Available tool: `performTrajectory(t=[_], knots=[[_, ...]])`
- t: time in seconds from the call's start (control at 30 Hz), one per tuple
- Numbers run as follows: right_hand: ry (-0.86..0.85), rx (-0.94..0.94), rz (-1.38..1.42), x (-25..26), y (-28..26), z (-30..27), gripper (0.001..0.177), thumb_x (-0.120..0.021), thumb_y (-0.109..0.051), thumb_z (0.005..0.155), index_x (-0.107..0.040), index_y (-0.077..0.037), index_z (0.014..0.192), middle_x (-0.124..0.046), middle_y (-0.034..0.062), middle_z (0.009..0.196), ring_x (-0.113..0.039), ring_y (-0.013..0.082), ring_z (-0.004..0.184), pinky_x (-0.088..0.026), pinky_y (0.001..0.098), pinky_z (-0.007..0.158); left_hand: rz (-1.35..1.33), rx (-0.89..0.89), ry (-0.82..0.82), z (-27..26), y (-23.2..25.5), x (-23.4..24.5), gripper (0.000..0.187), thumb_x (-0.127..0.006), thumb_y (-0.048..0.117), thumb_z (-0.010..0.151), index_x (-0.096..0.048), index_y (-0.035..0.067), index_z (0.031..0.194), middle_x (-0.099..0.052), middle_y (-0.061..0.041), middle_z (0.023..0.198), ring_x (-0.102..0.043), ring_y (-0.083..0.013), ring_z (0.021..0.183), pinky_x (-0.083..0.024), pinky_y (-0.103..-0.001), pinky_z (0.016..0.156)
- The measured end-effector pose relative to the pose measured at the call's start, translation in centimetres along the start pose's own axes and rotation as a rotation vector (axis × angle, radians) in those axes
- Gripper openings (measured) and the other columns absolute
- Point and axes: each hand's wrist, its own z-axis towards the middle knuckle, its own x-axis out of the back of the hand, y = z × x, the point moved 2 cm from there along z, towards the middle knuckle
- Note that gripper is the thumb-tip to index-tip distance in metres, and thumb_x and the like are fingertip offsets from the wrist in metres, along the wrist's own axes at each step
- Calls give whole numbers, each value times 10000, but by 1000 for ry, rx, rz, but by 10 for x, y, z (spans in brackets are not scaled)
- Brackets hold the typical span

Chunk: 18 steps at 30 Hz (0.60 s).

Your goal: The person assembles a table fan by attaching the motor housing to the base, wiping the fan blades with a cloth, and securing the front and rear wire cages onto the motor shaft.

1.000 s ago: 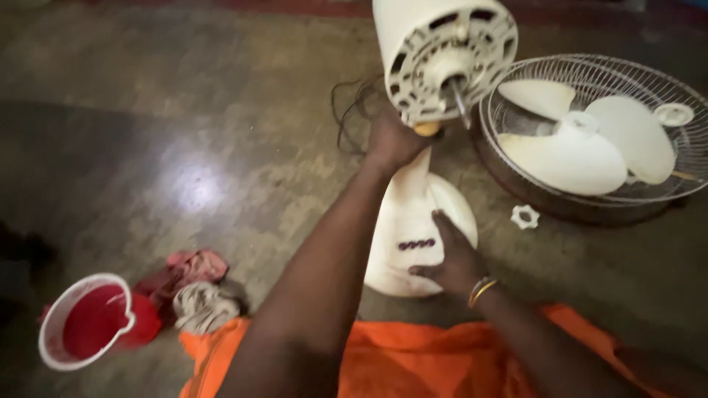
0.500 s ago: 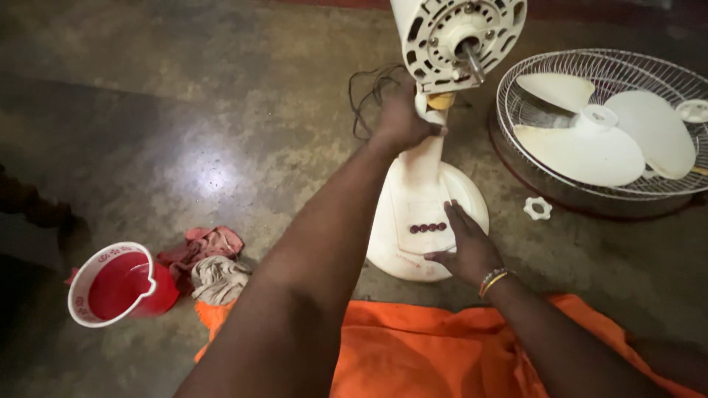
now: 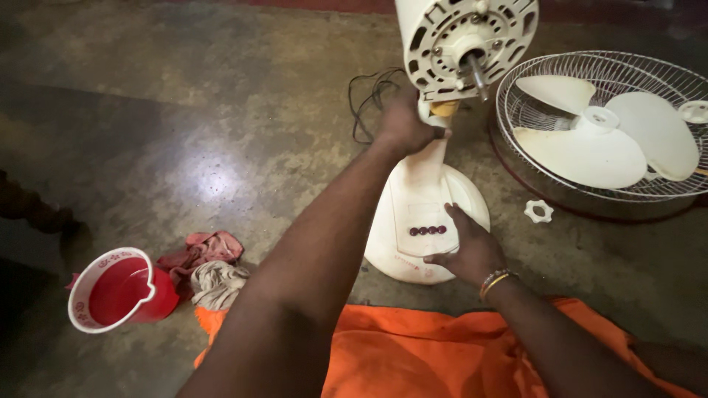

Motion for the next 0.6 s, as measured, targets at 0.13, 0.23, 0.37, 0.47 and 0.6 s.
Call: performTrajectory(t=[0.13,0.23,0.37,0.47,0.6], knots=[[5,62,60,-4,10,1,1094,-941,-436,618,-395,-94,1502,-444,211,1529,-493,352,1369,-440,413,1094,-10,-118,8,-2,-6,0,839,-1002,275,562,-602,59,1268,-695,-173,1248,-643,-365,1191,-509,-421,1022],[-8,-3,80,-4,14,6,1039,-923,-404,632,-424,-150,1508,-456,161,1559,-510,322,1372,-450,401,1095,-1,-124,-14,2,-7,1,839,-1004,262,559,-600,58,1265,-690,-170,1242,-645,-362,1186,-509,-422,1018],[-15,-41,92,-6,13,3,1022,-934,-368,625,-442,-157,1496,-458,156,1559,-507,312,1376,-452,393,1095,-86,-158,-18,1,-10,-2,883,-1000,233,554,-558,34,1292,-683,-176,1234,-640,-368,1179,-515,-424,996],[2,-12,94,-6,14,5,1028,-953,-345,605,-454,-132,1479,-476,170,1535,-515,323,1364,-457,393,1087,-65,-174,-14,0,-10,-2,863,-1010,237,558,-575,39,1277,-686,-178,1240,-633,-372,1187,-503,-428,1017],[30,-28,116,-6,10,8,1040,-977,-318,541,-490,-117,1437,-525,159,1493,-538,312,1349,-452,381,1106,-125,-155,-36,-4,-5,2,827,-986,248,567,-595,59,1270,-734,-155,1211,-694,-336,1169,-546,-400,1011]])
